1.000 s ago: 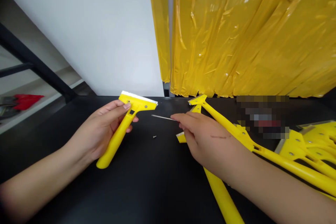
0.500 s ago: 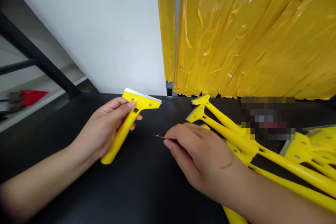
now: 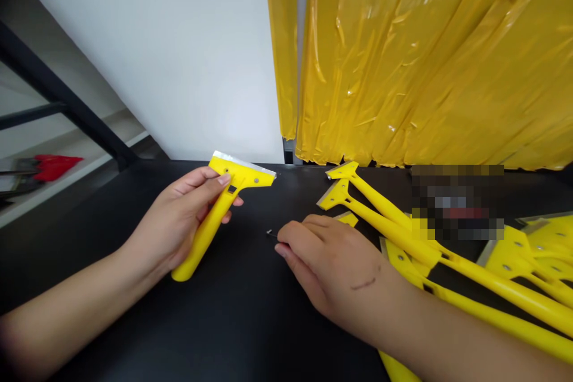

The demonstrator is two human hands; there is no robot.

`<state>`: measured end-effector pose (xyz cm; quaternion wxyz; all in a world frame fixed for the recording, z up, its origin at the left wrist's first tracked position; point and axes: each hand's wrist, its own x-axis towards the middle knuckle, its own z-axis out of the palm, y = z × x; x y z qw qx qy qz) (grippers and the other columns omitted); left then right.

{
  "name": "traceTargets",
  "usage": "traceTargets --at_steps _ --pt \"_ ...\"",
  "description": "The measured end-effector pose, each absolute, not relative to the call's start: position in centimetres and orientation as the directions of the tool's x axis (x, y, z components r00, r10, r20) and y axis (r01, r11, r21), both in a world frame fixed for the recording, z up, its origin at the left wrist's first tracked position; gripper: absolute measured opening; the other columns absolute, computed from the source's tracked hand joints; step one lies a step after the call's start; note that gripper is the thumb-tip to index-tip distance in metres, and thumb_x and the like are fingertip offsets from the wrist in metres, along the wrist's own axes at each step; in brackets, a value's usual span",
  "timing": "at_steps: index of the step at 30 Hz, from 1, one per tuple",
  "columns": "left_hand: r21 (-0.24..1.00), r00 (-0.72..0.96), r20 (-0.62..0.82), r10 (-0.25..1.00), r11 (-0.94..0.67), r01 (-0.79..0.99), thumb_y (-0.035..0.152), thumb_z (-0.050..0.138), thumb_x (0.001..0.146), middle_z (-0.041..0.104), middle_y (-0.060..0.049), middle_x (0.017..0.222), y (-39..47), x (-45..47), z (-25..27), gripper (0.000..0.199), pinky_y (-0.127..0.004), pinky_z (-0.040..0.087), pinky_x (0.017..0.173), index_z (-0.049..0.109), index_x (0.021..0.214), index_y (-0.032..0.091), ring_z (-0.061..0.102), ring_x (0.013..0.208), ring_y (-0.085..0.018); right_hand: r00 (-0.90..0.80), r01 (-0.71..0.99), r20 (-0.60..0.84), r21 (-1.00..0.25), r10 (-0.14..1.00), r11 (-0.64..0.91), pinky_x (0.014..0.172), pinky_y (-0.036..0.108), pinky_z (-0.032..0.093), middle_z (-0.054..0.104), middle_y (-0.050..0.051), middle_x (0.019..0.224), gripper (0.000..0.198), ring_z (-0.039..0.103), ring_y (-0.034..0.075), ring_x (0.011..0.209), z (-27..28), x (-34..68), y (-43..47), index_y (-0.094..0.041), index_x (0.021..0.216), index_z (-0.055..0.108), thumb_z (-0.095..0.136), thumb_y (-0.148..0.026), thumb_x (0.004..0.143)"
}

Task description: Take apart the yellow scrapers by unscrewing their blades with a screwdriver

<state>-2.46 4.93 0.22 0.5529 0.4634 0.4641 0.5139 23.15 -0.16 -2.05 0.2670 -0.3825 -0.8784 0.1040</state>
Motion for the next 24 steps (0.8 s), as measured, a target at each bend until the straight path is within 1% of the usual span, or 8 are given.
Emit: traceTargets --at_steps 2,7,15,24 --pt "0.989 0.038 -0.039 0.999 0.044 -0.142 0.039 0.085 0.091 0.077 -0.001 0.095 4.9 -2.4 0.3 0.022 -0.021 0.055 0.055 0.071 0.094 0.022 0.074 0.074 -0.015 -0.575 0.619 0.382 -0.375 0.724 0.69 0.077 0.037 0.047 0.073 0.007 0.101 0.018 0.068 0.021 0.09 -1.8 23.4 -0.2 -0.021 0.118 0.063 0.046 -0.024 0.113" --pt "0.989 0.039 -0.041 0.998 0.046 -0.143 0.039 0.085 0.091 0.076 -0.001 0.095 5.0 -2.5 0.3 0.022 -0.02 0.055 0.055 0.071 0.093 0.022 0.075 0.077 -0.016 -0.572 0.621 0.386 -0.374 0.724 0.689 0.072 0.036 0.042 0.07 0.003 0.095 0.015 0.063 0.018 0.084 -0.6 23.9 -0.5 -0.022 0.114 0.062 0.047 -0.023 0.112" --pt "0.99 0.049 -0.047 0.998 0.054 -0.132 0.04 0.084 0.092 0.078 -0.001 0.097 5.0 -2.5 0.2 0.022 -0.02 0.056 0.056 0.071 0.095 0.022 0.072 0.071 -0.014 -0.561 0.612 0.404 -0.385 0.722 0.691 0.068 0.036 0.04 0.071 0.002 0.092 0.014 0.064 0.015 0.079 0.0 24.1 -0.6 -0.022 0.107 0.062 0.049 -0.019 0.109" --pt "0.991 0.049 -0.043 0.998 0.049 -0.128 0.04 0.084 0.092 0.078 -0.001 0.096 5.0 -2.5 0.1 0.022 -0.021 0.056 0.056 0.071 0.095 0.023 0.073 0.072 -0.014 -0.548 0.624 0.396 -0.394 0.737 0.675 0.066 0.035 0.04 0.072 0.0 0.09 0.014 0.065 0.014 0.077 -0.1 24.1 -0.5 -0.022 0.105 0.063 0.049 -0.022 0.109"
